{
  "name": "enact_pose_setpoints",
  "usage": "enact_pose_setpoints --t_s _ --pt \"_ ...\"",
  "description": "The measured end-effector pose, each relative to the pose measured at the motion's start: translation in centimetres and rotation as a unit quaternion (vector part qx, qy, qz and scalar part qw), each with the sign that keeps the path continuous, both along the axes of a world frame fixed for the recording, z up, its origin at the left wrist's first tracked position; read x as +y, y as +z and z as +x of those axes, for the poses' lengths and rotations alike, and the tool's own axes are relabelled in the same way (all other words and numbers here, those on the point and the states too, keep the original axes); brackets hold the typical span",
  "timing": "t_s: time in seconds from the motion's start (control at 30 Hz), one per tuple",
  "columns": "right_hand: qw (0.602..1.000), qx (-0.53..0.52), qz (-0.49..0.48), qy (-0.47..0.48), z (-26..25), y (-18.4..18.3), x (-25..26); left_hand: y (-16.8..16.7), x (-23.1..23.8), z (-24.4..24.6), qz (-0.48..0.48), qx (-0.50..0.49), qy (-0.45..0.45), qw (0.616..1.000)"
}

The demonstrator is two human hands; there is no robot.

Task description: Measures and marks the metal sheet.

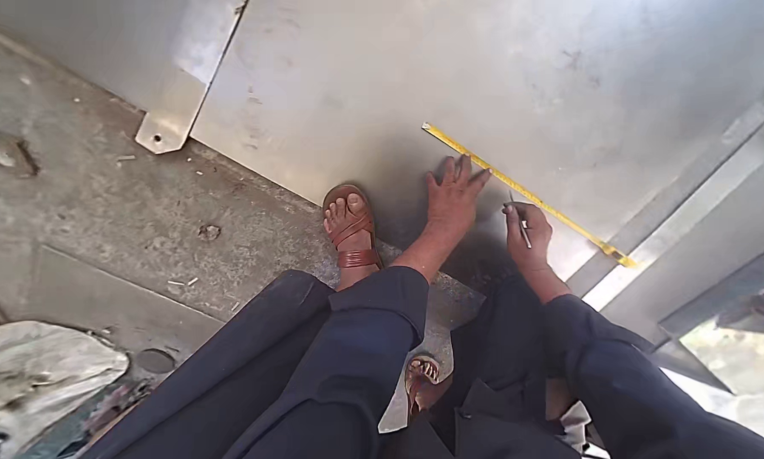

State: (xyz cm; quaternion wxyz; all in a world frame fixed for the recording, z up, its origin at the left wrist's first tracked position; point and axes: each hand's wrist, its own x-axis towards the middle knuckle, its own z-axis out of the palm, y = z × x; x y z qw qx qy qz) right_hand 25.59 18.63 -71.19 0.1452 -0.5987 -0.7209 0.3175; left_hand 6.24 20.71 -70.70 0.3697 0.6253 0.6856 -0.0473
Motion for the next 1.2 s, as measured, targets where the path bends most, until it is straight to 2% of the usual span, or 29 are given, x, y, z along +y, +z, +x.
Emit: enact_pose_setpoints --t_s 0.1,0.23,0.33,0.6,1.2 --pt "0.998 0.028 -0.040 -0.029 -0.7 -1.0 -1.1 -0.2 0.3 0.1 -0.019 0.038 -0.025 0.999" --pt "0.993 0.086 -0.020 -0.083 -1.8 -1.7 0.0 -0.5 0.0 0.2 0.008 0.046 -0.016 0.999" --pt "0.989 0.091 -0.029 -0.111 -1.7 -2.4 0.3 -0.6 -0.1 0.3 0.020 0.052 -0.016 0.998" --pt "0.993 0.096 0.007 -0.072 -1.4 -3.4 0.6 -0.9 -0.2 0.4 0.025 0.050 -0.001 0.998" --pt "0.995 0.081 -0.001 -0.066 -2.0 -3.6 1.0 -1.1 -0.2 0.3 0.030 0.063 -0.020 0.997"
